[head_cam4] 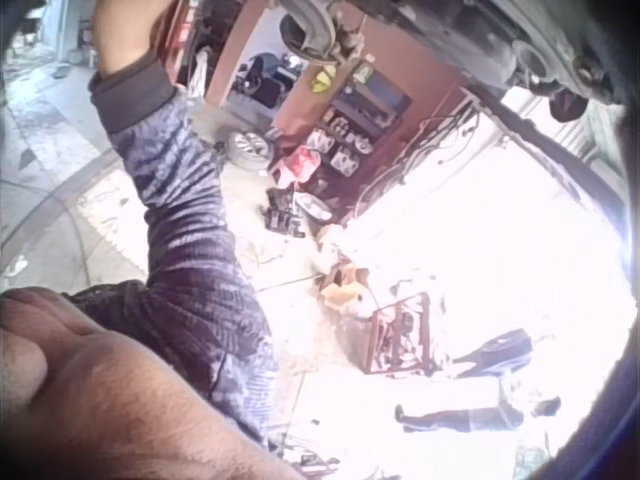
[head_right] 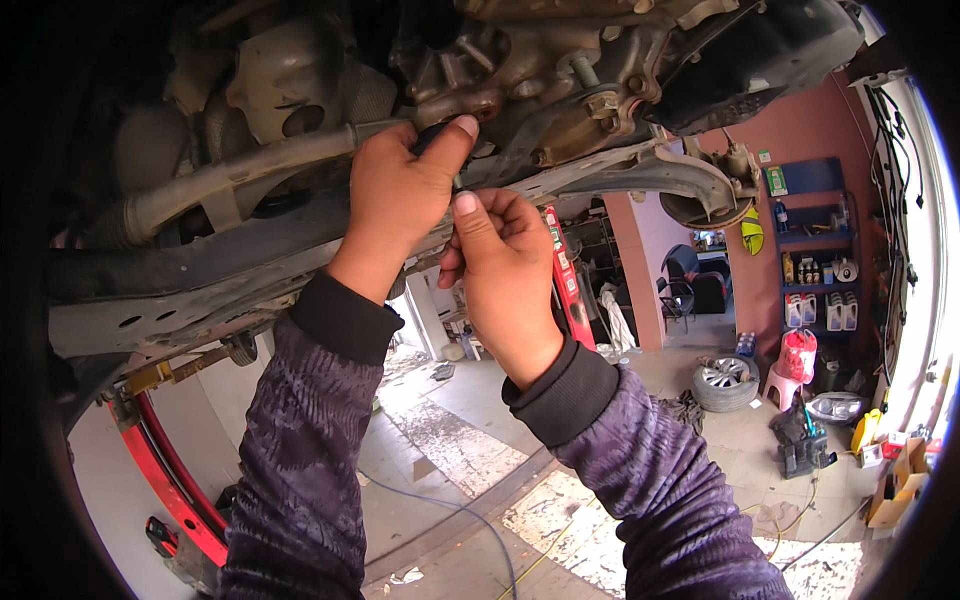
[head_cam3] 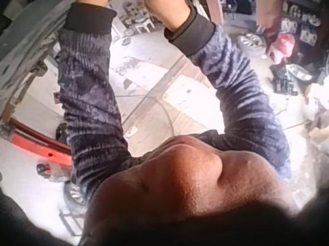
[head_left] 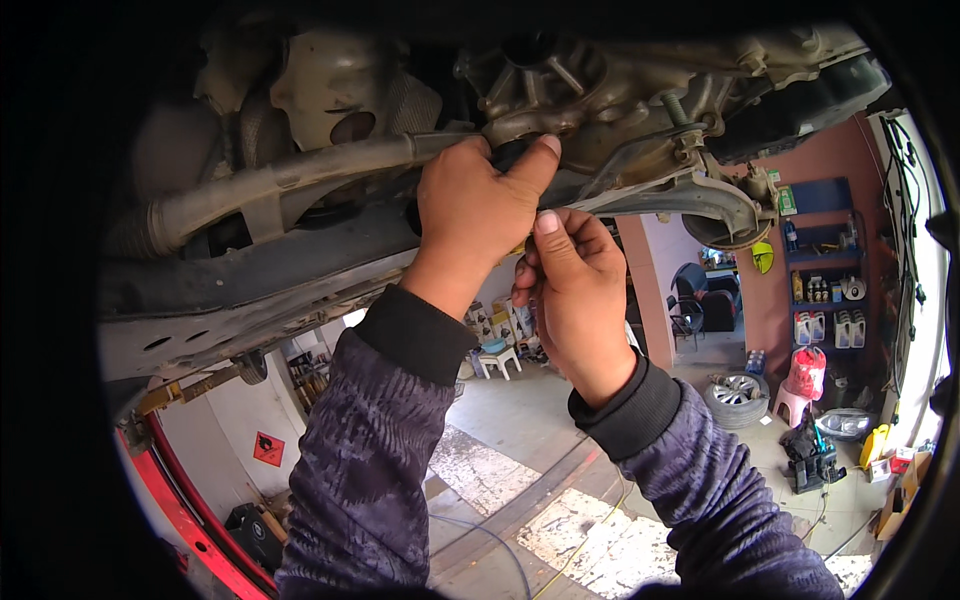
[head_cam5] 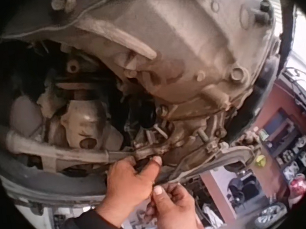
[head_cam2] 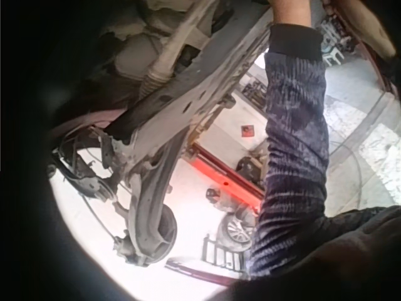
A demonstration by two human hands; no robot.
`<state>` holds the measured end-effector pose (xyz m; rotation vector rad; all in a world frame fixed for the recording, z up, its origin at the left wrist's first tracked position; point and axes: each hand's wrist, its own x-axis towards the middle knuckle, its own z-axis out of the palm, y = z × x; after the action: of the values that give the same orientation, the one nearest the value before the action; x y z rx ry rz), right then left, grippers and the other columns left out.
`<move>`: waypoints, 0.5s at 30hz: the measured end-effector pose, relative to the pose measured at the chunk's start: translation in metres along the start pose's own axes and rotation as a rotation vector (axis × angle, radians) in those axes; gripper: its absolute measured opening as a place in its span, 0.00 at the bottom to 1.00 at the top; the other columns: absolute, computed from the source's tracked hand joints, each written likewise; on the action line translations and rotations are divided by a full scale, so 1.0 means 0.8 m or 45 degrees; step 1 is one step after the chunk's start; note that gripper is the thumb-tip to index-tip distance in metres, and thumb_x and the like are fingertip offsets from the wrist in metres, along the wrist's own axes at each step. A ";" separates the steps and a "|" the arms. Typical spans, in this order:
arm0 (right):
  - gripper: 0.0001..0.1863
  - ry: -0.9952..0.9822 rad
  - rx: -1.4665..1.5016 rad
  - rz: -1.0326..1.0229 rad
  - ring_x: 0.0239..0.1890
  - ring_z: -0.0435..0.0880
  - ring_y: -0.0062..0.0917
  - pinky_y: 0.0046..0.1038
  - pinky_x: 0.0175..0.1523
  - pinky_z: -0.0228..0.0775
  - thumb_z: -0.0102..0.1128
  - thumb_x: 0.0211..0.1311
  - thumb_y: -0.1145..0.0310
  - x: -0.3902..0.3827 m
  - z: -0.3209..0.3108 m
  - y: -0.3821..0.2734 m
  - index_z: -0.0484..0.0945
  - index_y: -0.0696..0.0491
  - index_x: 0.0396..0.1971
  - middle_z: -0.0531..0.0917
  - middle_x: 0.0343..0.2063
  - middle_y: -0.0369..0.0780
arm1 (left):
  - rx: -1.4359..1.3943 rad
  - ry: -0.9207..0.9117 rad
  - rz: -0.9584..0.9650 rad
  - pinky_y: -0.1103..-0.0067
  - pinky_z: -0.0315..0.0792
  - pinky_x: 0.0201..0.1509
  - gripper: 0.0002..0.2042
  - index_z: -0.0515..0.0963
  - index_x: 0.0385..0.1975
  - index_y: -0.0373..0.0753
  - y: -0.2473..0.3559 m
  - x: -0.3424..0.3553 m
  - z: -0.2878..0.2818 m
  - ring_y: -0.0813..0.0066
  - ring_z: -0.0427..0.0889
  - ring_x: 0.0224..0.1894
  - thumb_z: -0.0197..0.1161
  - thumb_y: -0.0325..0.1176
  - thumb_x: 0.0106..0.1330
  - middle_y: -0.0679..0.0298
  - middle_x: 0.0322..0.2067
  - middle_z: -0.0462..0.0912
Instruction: The person works under a raised vehicle, using a ratchet and socket to tighten bolts on the undercarriage. They retrieve tools from a nearby cart, attach a socket to the ratchet, and apply torque to fasteners on the suspension or exhaust system.
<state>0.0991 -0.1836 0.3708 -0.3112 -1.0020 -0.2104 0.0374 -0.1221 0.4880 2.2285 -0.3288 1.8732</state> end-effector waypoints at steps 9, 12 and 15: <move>0.12 0.123 0.237 0.066 0.31 0.86 0.23 0.27 0.34 0.83 0.61 0.85 0.62 -0.001 0.023 -0.003 0.75 0.57 0.47 0.83 0.33 0.38 | -0.194 -0.029 -0.051 0.65 0.80 0.31 0.31 0.83 0.22 0.29 0.001 -0.001 0.000 0.61 0.88 0.23 0.77 0.59 0.63 0.53 0.18 0.85; 0.12 0.117 0.166 -0.032 0.33 0.90 0.26 0.27 0.36 0.87 0.60 0.86 0.64 -0.004 0.026 0.000 0.75 0.59 0.48 0.85 0.35 0.40 | -0.245 -0.068 -0.048 0.66 0.79 0.29 0.31 0.84 0.23 0.29 -0.003 0.003 -0.002 0.64 0.87 0.22 0.78 0.59 0.63 0.54 0.18 0.85; 0.12 0.081 0.100 -0.063 0.34 0.92 0.28 0.27 0.37 0.89 0.60 0.86 0.65 -0.004 0.025 0.005 0.76 0.60 0.49 0.86 0.35 0.42 | -0.290 -0.114 -0.055 0.67 0.79 0.29 0.31 0.86 0.25 0.28 -0.006 0.007 -0.004 0.65 0.87 0.22 0.78 0.59 0.62 0.55 0.19 0.86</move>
<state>0.0826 -0.1726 0.3772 -0.2072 -0.9532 -0.2239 0.0371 -0.1167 0.4941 2.1516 -0.4793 1.6277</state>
